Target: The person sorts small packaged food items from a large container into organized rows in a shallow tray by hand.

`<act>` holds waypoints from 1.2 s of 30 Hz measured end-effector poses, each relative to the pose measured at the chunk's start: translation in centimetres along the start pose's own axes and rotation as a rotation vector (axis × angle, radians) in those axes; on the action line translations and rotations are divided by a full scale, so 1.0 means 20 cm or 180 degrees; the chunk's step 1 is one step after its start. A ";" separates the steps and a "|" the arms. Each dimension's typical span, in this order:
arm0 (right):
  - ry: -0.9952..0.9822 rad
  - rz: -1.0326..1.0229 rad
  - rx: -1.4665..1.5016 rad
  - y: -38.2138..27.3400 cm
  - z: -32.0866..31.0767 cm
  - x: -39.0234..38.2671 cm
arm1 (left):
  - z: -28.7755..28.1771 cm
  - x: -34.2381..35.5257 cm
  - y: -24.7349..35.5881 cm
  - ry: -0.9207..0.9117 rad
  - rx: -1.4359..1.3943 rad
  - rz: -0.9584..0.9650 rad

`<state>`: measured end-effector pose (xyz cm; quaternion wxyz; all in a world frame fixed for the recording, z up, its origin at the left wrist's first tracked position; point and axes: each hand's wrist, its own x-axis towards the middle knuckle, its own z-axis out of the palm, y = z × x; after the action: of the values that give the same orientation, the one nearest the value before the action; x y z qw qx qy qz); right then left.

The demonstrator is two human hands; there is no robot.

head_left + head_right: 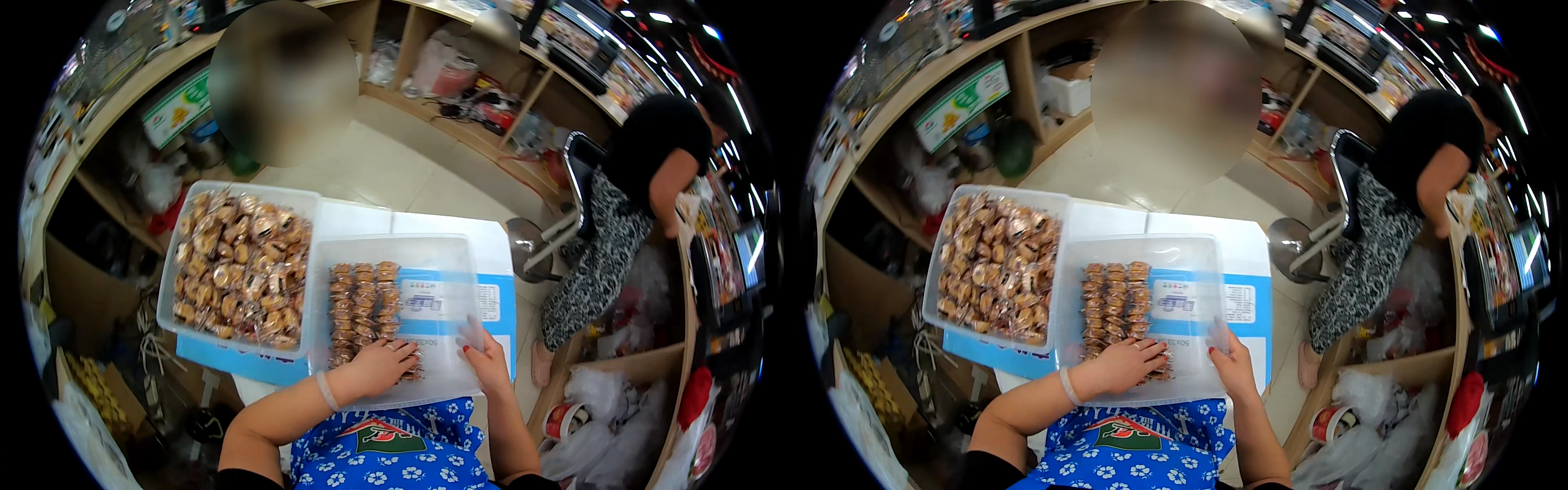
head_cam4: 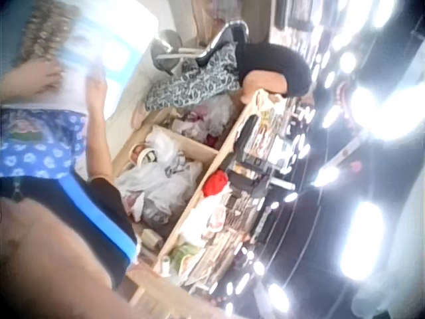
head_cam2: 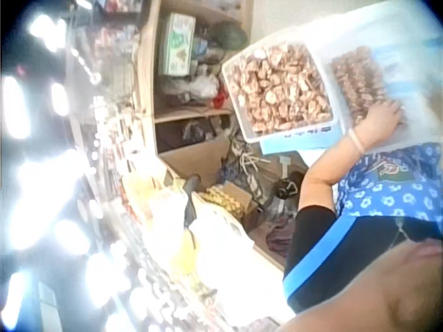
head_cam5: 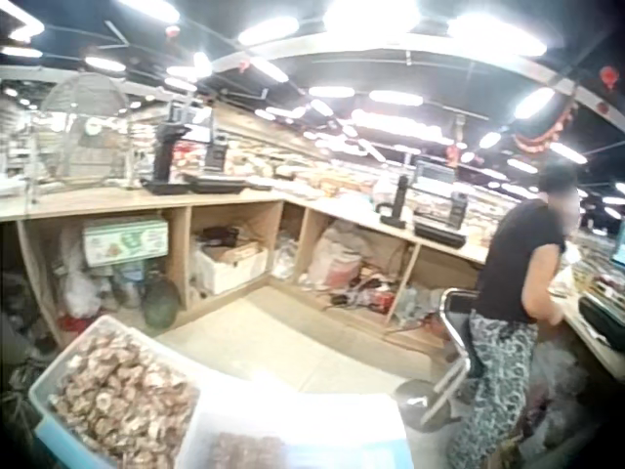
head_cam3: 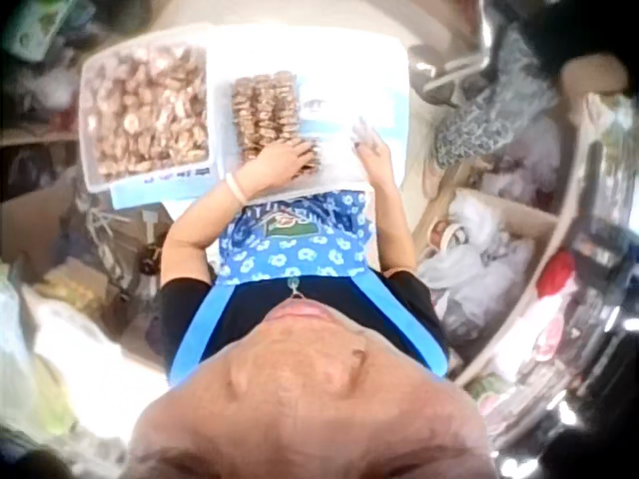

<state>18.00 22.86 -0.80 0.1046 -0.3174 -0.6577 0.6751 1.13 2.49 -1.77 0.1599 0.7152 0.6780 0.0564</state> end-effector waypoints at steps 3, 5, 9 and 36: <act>0.0052 0.0024 0.0115 0.00 -0.01 0.00 | 0.05 0.03 0.00 -0.0079 -0.0101 -0.0060; 0.0084 0.0079 -0.0195 0.00 -0.04 0.01 | 0.04 0.06 -0.01 -0.0132 -0.0223 -0.0064; 0.0618 -0.0752 -0.2309 -0.20 -0.01 0.02 | 0.10 0.09 -0.01 -0.0131 -0.0091 -0.0078; -0.1070 -0.3565 -0.2063 -0.80 2.07 0.95 | 0.36 0.29 -0.02 0.0279 -0.0400 -0.0095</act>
<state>-24.56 1.33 6.19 0.2347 0.1663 -0.9001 0.3273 3.26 7.10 -9.51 0.1754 0.6904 0.6902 0.1277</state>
